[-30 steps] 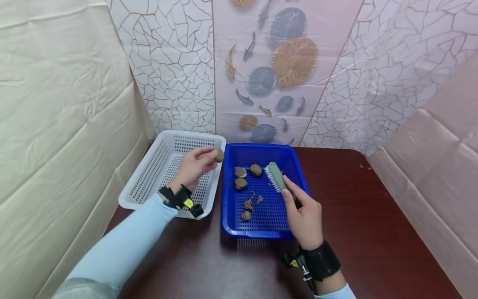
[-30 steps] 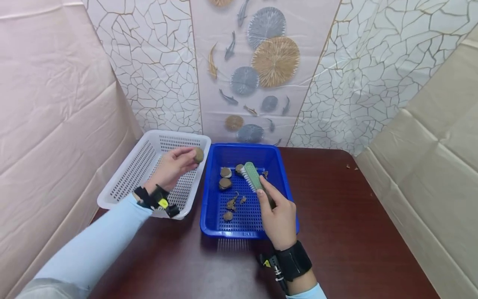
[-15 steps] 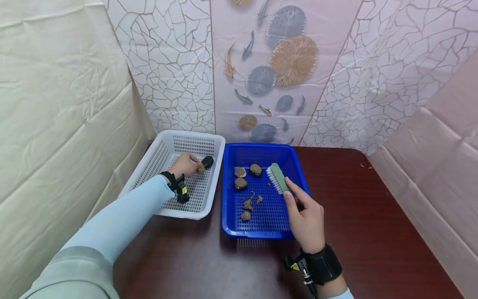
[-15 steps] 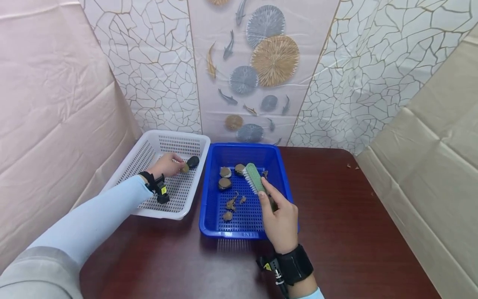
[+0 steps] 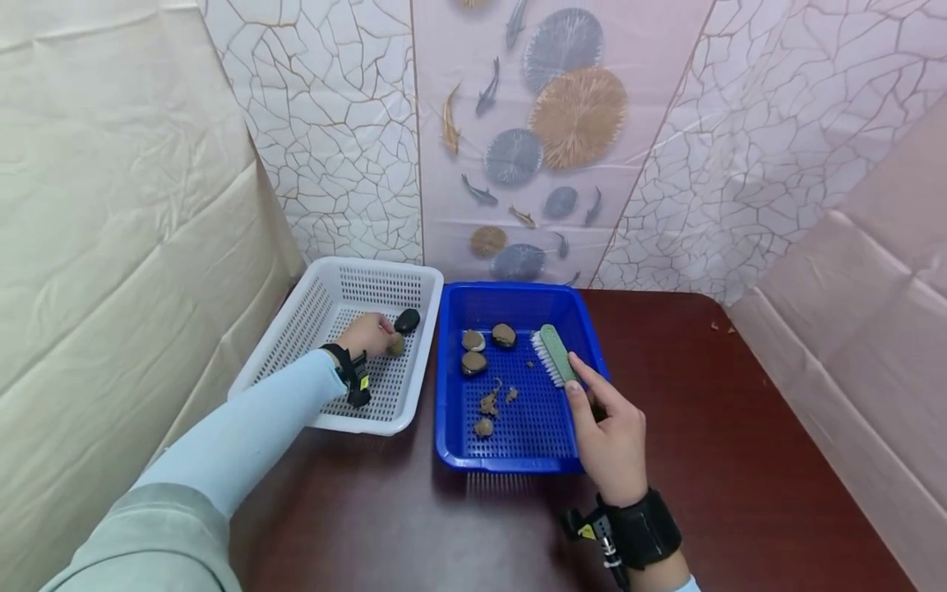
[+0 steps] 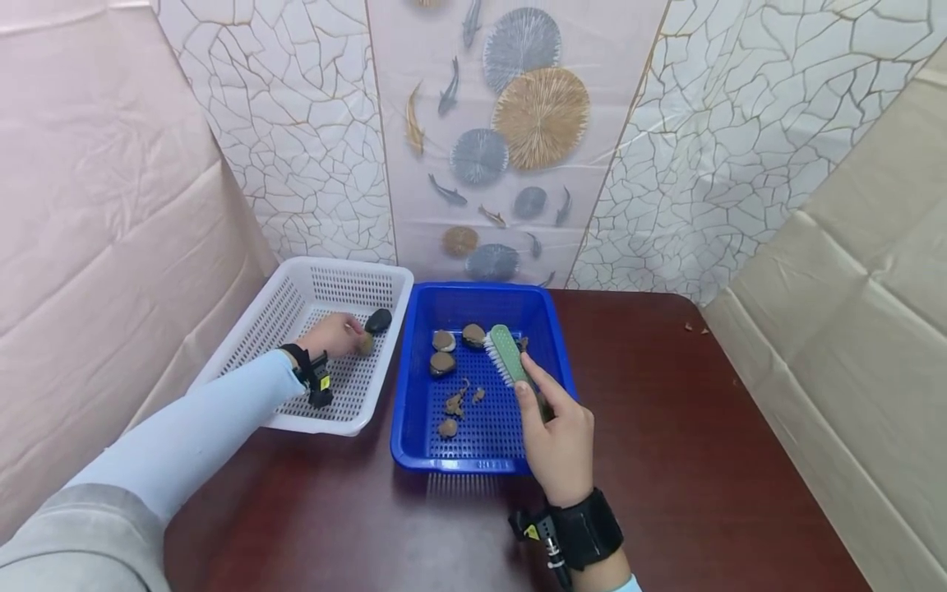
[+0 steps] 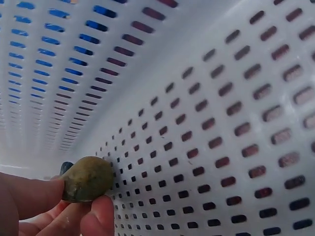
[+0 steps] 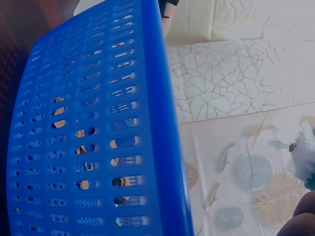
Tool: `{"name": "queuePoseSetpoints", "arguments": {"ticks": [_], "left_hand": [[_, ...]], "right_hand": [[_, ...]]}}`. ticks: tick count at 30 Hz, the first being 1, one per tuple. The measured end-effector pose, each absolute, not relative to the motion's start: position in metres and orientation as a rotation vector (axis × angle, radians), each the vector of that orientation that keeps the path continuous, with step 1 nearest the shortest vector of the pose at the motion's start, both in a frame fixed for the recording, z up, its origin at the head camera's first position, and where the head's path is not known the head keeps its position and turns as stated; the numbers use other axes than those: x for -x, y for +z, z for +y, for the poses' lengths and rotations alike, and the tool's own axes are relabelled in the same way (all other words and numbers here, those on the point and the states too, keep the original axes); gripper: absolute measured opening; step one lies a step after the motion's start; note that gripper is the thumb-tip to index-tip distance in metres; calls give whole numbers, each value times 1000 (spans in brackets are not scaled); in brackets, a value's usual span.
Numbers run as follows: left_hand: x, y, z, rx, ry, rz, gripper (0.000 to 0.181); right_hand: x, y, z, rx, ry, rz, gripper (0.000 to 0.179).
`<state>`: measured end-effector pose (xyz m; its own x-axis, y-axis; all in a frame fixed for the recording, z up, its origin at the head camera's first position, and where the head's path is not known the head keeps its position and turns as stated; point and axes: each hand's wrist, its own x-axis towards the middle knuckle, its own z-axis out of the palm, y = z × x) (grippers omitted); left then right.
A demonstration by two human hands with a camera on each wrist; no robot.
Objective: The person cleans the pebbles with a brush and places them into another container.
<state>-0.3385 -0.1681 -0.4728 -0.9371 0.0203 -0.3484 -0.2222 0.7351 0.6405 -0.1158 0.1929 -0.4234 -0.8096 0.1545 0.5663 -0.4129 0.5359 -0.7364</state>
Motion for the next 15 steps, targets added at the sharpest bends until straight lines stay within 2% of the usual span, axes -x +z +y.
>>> {"name": "queuePoseSetpoints", "arguments": {"ticks": [15], "left_hand": [[336, -476, -164, -81, 822, 2832, 14]], "right_hand": [[111, -422, 190, -231, 1282, -2162, 41]]}}
